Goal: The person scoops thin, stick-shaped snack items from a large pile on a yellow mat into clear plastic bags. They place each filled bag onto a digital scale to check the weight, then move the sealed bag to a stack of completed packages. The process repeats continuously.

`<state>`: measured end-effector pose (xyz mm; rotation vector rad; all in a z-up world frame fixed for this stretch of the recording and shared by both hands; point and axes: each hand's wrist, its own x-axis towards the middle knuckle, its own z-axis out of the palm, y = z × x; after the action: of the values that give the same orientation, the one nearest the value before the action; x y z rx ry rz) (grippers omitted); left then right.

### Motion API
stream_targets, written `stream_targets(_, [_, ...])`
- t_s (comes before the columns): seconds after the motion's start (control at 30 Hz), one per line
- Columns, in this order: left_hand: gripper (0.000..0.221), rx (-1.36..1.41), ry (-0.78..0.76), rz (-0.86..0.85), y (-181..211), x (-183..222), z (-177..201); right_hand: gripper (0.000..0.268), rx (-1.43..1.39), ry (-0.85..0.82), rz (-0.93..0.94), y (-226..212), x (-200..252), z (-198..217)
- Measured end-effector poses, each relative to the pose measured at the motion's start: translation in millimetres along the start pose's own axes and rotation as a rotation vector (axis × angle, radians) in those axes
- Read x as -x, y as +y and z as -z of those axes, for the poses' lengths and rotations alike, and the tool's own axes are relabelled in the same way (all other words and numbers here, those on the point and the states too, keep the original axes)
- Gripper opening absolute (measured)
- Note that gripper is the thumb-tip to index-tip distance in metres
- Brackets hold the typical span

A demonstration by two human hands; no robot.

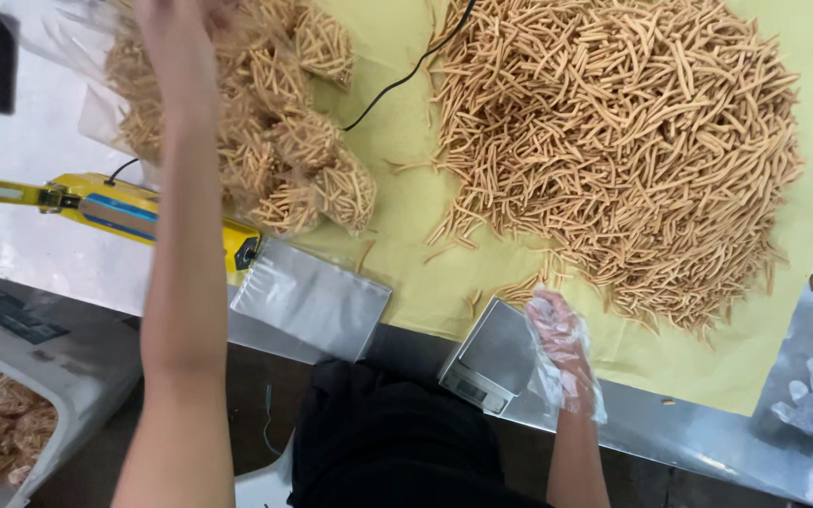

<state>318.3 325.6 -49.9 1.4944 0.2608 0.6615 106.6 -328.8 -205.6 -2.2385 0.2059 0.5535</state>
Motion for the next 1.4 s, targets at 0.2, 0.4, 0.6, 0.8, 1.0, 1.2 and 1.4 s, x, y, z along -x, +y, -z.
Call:
stream_targets(0.2, [0.032, -0.876, -0.894, 0.483, -23, 324, -27, 0.05, -0.435, -0.678, -0.187, -78, -25, -97])
stream_targets(0.4, [0.059, -1.459, -1.098, 0.362, -81, 453, -20, 0.039, -0.66, -0.464, -0.083, -86, -111, -163])
stream_targets(0.6, [0.032, -1.381, -0.989, 0.261, -127, 504, 2, 0.036, -0.214, -0.322, 0.436, -104, -110, -198])
stream_targets(0.8, [0.028, -1.359, -0.905, 0.129, -128, 504, 17, 0.052, 0.706, -0.387, 1.044, -161, -93, -220])
stream_targets(1.0, [0.027, -1.382, -1.032, 0.252, -113, 487, 12, 0.052, -1.139, -0.858, 0.034, -107, -96, -65])
stream_targets(1.2, [0.029, -1.327, -0.972, 0.141, -117, 491, 13, 0.052, -0.981, -0.774, 0.111, -29, -75, -31])
stream_targets(1.4, [0.024, -1.105, -1.005, 0.356, -120, 464, 31, 0.013, -1.28, -1.252, -0.016, 36, -71, -96])
